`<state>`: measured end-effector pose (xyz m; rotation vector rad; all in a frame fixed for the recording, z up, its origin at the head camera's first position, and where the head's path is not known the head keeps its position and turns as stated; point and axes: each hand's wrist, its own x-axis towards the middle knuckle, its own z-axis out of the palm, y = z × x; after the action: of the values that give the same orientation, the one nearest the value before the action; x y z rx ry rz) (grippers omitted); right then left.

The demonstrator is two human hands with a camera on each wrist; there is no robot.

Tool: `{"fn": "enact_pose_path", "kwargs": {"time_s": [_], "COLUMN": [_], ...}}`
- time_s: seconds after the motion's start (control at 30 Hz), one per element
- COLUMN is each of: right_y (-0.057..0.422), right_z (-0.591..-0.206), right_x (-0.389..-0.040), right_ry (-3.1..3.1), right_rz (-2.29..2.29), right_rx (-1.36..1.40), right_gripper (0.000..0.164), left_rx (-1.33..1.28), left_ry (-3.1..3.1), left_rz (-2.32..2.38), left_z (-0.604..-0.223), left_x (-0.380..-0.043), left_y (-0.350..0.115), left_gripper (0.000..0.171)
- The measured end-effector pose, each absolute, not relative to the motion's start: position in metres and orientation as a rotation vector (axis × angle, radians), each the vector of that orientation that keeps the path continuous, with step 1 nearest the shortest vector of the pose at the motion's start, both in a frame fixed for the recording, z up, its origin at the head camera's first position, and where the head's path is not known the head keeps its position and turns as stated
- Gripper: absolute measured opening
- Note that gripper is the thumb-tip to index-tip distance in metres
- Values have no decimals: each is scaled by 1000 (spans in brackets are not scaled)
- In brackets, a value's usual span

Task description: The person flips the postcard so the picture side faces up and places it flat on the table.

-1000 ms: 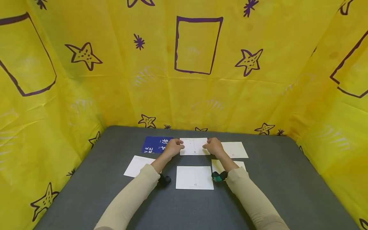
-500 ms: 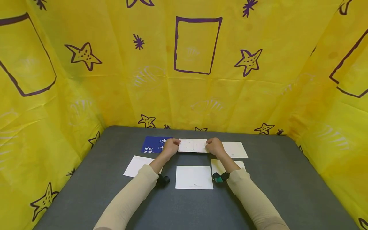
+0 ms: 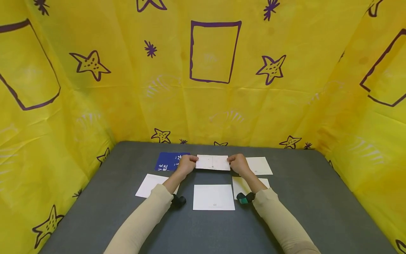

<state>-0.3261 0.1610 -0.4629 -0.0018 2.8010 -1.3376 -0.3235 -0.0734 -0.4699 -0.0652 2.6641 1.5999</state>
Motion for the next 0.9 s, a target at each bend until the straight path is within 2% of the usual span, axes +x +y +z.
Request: {"fn": "enact_pose_path", "kwargs": {"time_s": [0.63,0.9], "right_y": [175,177], "right_z": [-465,-465], "right_x": [-326,-324], "right_ry": [2831,2805], "right_rz": [-1338,-1438], "right_rx": [-141,-136], "right_gripper": [23,20], "left_rx": [-82,-35], "left_ry": [2547,2538], "left_rz": [1702,1777], "left_z": [-468,-475], "left_x": [-325,-328], "left_y": [-80,-86], "left_gripper": [28,21]}}
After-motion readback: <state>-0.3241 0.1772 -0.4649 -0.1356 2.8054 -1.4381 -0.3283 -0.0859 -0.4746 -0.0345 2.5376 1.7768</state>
